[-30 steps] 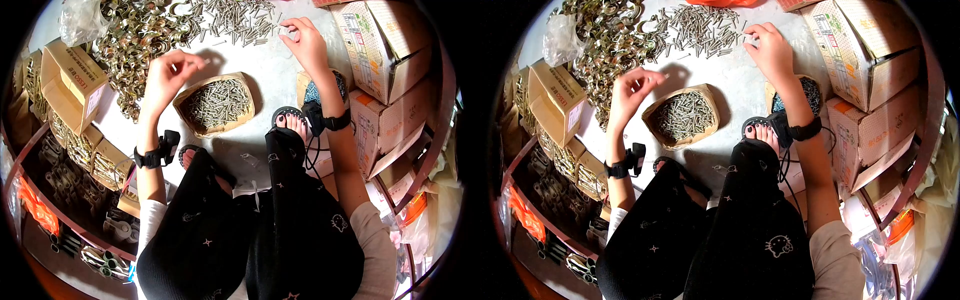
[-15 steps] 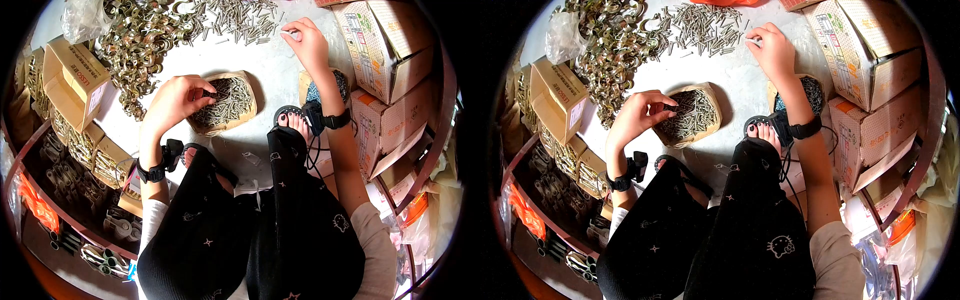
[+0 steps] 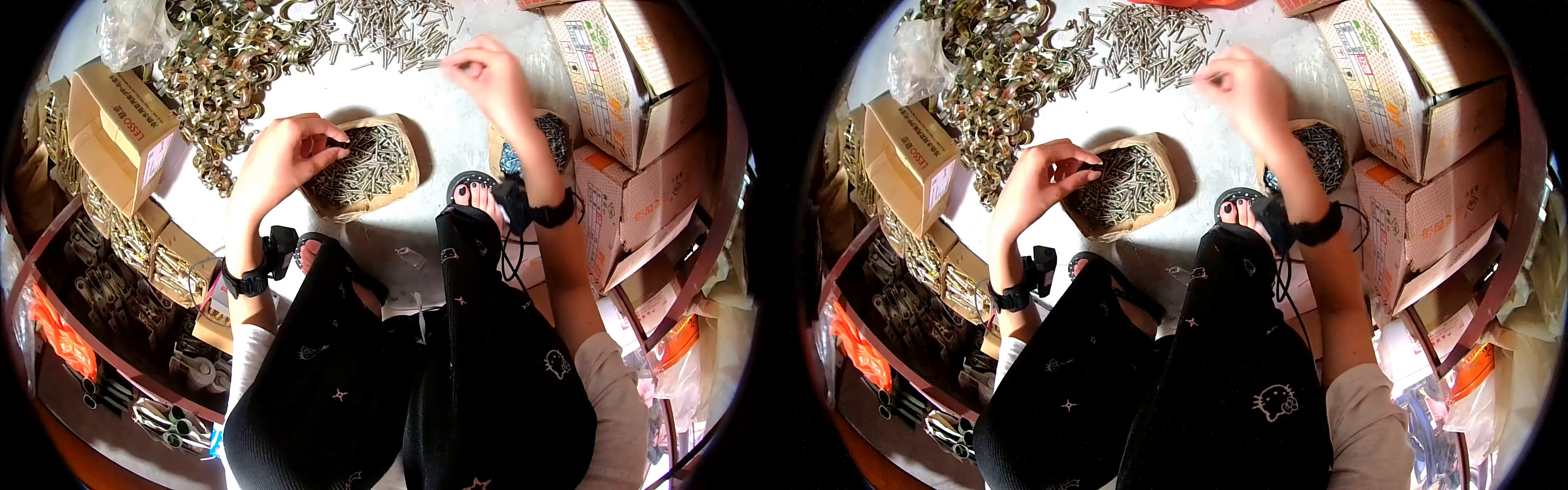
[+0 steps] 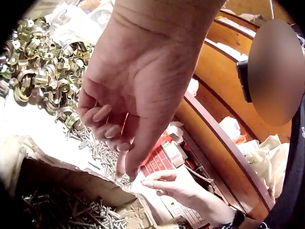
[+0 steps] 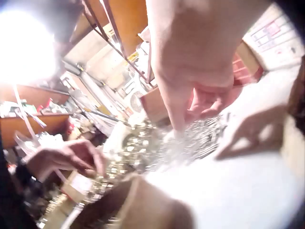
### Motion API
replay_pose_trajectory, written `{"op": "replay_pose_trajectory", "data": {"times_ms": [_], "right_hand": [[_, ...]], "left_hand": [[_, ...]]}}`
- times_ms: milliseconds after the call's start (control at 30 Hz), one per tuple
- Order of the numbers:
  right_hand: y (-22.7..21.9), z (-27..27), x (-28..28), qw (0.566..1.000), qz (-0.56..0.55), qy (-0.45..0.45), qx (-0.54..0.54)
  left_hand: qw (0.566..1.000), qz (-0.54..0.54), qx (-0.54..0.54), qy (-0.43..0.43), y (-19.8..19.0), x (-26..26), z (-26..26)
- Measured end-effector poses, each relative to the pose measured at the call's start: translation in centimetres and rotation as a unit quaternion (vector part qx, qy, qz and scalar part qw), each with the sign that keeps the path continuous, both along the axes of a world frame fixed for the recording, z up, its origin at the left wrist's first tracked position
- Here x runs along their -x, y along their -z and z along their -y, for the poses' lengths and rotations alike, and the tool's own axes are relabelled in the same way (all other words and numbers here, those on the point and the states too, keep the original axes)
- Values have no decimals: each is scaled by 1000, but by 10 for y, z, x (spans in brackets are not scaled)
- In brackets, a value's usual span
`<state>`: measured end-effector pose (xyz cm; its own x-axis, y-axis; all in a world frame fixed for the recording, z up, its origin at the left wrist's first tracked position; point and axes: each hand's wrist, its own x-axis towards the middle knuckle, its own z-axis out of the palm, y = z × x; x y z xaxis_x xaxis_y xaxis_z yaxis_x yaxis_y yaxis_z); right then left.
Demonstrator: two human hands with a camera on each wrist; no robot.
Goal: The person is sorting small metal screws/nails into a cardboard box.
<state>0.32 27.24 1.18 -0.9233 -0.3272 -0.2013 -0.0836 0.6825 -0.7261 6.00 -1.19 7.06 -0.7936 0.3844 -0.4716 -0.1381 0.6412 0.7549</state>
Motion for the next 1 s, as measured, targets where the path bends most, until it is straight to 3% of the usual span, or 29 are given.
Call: {"op": "replay_pose_trajectory", "data": {"times_ms": [67, 133, 167, 200, 267, 333, 467, 533, 600, 667, 733, 800, 933, 1000], "right_hand": [[-25, 25, -19, 990, 77, -75, 94], [-34, 40, -33, 975, 93, -192, 63], [-29, 43, -38, 973, 36, -212, 82], [-22, 46, -42, 972, -28, -202, 114], [-11, 50, -36, 984, 16, -167, 62], [-8, 46, -22, 990, -32, -120, 65], [-11, 41, -2, 989, -67, -129, 36], [-7, 40, 5, 982, -29, -160, 96], [-2, 39, 12, 978, -34, -177, 102], [1, 41, 18, 991, -31, -107, 79], [8, 41, 24, 992, -54, -96, 57], [16, 42, 29, 985, -151, -81, 22], [21, 47, 34, 979, -185, -77, -31], [24, 47, 35, 978, -188, -79, -37]], "left_hand": [[999, -24, -40, -17, 1, 2, -1], [999, 4, 29, -42, -6, 5, -4], [998, -3, 21, -64, -4, 5, -4], [998, -4, 23, -66, 0, 6, -5], [989, -113, 60, -79, 11, 10, -8], [974, -193, 89, -82, 29, 18, -11], [942, -304, 139, -26, 50, 41, -28], [929, -342, 139, 15, 64, 51, -32], [934, -327, 140, 9, 72, 56, -34], [940, -312, 140, 3, 73, 57, -35], [945, -294, 140, 0, 71, 58, -32], [947, -291, 133, -9, 70, 56, -29], [974, -205, 74, -56, 41, 46, -19], [997, -72, -9, -30, 20, 38, -12]]}}
